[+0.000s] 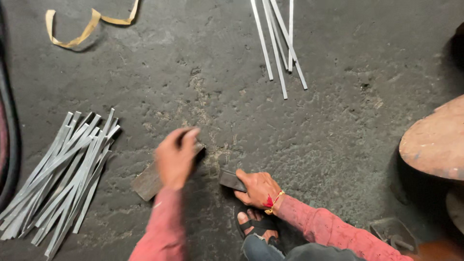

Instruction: The person straightens several metal strips by placing them against a metal block and striking them with a hand-held metal tool.

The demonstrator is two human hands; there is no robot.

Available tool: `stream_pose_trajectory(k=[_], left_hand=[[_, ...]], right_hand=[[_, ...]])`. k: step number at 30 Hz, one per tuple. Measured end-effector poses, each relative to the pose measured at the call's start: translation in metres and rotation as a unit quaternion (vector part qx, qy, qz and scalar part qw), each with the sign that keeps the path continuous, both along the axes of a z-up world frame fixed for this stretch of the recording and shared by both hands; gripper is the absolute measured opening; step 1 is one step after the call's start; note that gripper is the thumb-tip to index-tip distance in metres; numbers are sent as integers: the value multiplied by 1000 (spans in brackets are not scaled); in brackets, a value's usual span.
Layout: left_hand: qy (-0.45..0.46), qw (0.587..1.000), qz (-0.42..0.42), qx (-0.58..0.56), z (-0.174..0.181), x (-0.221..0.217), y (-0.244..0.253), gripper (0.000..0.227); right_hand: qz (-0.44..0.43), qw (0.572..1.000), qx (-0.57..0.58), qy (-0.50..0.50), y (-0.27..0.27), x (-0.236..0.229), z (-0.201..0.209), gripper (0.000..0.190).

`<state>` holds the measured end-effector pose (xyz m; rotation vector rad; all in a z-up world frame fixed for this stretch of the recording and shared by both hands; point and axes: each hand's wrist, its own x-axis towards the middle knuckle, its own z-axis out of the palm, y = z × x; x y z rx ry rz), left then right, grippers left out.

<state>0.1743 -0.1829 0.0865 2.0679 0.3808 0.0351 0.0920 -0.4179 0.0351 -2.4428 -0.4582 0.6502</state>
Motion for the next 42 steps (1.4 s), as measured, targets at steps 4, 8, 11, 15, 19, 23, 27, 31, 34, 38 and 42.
stream_pose_trajectory(k=[4,8,11,15,19,23,27,31,34,38,42], left_hand=[[-43,963,94,251,-54,-73,134,27],[14,870,81,486,-100,-139,236,34],[82,856,53,508,-119,-164,261,32],[54,827,33,558,-112,-165,259,18],[-28,837,40,545,-89,-149,255,12],[-51,879,52,472,-77,-156,245,10],[-105,901,74,414,-69,-159,234,9],[-125,878,137,441,-60,-160,230,8],[-90,903,161,389,-47,-159,224,10],[-98,935,-16,340,-48,-148,179,27],[-131,948,-64,284,-67,-141,119,25]], right_hand=[[-4,1000,12,10,0,5,4,40],[-7,1000,11,3,1,5,6,39],[-4,1000,5,-7,2,4,5,44],[-4,1000,-20,-4,0,-1,-2,43],[-3,991,-124,42,-1,0,-9,52],[4,990,-136,-24,-3,-4,-20,53],[11,990,-130,-53,-6,-5,-24,52],[13,991,-117,-69,-6,-5,-24,53],[14,991,-112,-72,-6,-6,-24,53],[12,989,-128,-68,-6,-4,-25,55],[12,990,-123,-66,-8,-1,-28,56]])
